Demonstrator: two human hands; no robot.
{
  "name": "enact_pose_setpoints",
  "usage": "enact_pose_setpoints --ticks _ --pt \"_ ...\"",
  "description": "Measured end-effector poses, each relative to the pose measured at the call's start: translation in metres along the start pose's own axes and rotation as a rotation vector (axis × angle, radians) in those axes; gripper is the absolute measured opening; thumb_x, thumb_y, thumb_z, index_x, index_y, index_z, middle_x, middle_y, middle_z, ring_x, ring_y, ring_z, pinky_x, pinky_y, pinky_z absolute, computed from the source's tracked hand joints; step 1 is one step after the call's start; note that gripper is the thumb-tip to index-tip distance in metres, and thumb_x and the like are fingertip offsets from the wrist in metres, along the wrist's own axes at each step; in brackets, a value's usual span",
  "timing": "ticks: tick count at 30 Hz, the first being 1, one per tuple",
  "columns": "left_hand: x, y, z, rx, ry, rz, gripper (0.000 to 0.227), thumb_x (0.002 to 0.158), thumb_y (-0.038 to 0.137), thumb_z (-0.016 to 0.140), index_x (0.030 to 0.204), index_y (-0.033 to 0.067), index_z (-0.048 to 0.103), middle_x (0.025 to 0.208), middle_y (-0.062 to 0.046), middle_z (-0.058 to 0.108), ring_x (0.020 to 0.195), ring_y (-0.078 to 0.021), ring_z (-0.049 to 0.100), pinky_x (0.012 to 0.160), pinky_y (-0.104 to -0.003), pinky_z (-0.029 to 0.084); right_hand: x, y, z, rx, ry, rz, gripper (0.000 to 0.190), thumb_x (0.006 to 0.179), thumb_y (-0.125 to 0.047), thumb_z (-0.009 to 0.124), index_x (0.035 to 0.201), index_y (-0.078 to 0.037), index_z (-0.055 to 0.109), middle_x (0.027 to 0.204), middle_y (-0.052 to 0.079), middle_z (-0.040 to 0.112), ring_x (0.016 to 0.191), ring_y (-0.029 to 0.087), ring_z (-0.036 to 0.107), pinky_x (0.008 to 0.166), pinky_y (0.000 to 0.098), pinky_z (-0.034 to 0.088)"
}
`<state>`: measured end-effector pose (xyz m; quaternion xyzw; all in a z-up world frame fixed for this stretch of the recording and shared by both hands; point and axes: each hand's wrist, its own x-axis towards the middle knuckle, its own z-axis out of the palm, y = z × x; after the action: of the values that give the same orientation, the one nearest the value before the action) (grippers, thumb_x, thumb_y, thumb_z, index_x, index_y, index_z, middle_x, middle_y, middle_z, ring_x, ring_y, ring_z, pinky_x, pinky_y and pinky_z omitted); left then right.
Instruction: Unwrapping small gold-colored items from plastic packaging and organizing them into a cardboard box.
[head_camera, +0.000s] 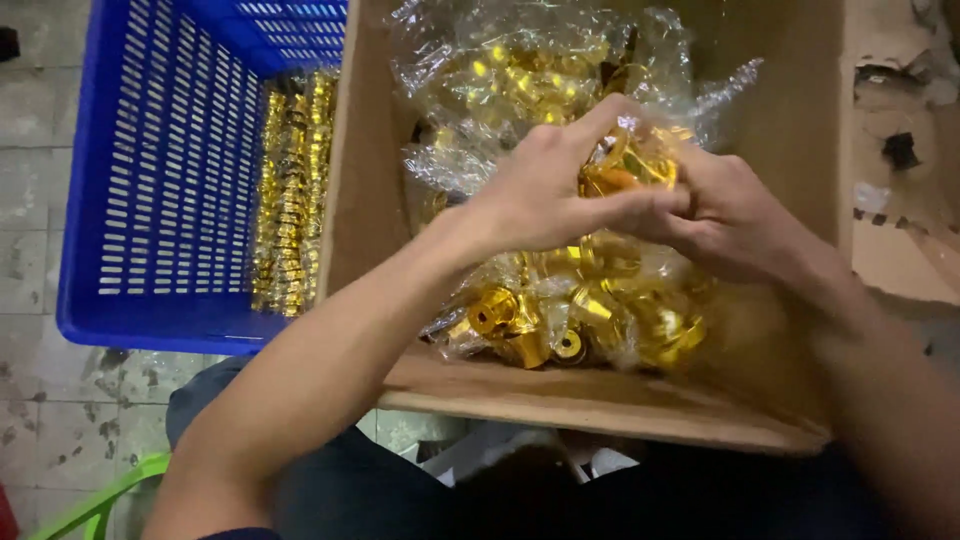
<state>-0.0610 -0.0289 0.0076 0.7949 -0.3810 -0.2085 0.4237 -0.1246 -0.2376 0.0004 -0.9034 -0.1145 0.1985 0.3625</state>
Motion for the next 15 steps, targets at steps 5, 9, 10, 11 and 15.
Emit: enact_pose_setpoints --ticks 5,9,10,11,15 --pt "0.009 -0.010 0.003 -0.238 0.400 0.309 0.038 0.096 0.050 0.051 0.106 0.0136 0.049 0.084 -0.007 0.070 0.054 -0.0129 0.071 0.035 -0.016 0.059 0.007 0.025 0.009 0.058 0.061 -0.334 0.037 0.079 -0.045 0.077 0.091 -0.011 0.066 0.086 0.004 0.071 0.072 0.017 0.070 0.067 0.0309 0.063" --pt "0.003 -0.012 -0.012 -0.176 0.620 0.299 0.034 0.093 0.047 0.058 0.091 0.0152 0.048 0.069 0.002 0.052 0.051 -0.0088 0.053 0.039 -0.020 0.047 0.005 -0.003 0.009 -0.024 0.096 -0.339 0.055 0.078 -0.043 0.077 0.120 -0.009 0.069 0.127 0.011 0.070 0.112 0.026 0.059 0.093 0.0429 0.052" --pt "-0.001 -0.005 -0.015 -0.175 0.694 0.274 0.034 0.092 0.047 0.059 0.087 0.0169 0.044 0.069 0.005 0.046 0.054 -0.0078 0.045 0.043 -0.021 0.040 0.006 -0.002 0.009 -0.052 0.091 -0.305 0.053 0.080 -0.044 0.076 0.119 -0.009 0.068 0.112 0.009 0.071 0.097 0.023 0.062 0.082 0.0381 0.051" --pt "-0.006 0.002 -0.018 -0.173 0.769 0.247 0.035 0.091 0.047 0.059 0.082 0.0185 0.040 0.068 0.007 0.039 0.057 -0.0071 0.038 0.048 -0.023 0.032 0.007 -0.001 0.009 -0.081 0.084 -0.273 0.051 0.083 -0.044 0.075 0.118 -0.009 0.066 0.097 0.006 0.072 0.081 0.020 0.064 0.072 0.0334 0.051" --pt "0.006 -0.023 -0.014 -0.154 0.854 0.252 0.034 0.092 0.048 0.058 0.082 0.0193 0.043 0.065 0.006 0.042 0.052 -0.0071 0.041 0.041 -0.020 0.037 0.012 0.002 0.009 0.003 -0.089 0.066 0.032 0.081 -0.034 0.078 0.105 -0.015 0.070 0.096 0.003 0.077 0.075 0.015 0.073 0.063 0.0287 0.059"
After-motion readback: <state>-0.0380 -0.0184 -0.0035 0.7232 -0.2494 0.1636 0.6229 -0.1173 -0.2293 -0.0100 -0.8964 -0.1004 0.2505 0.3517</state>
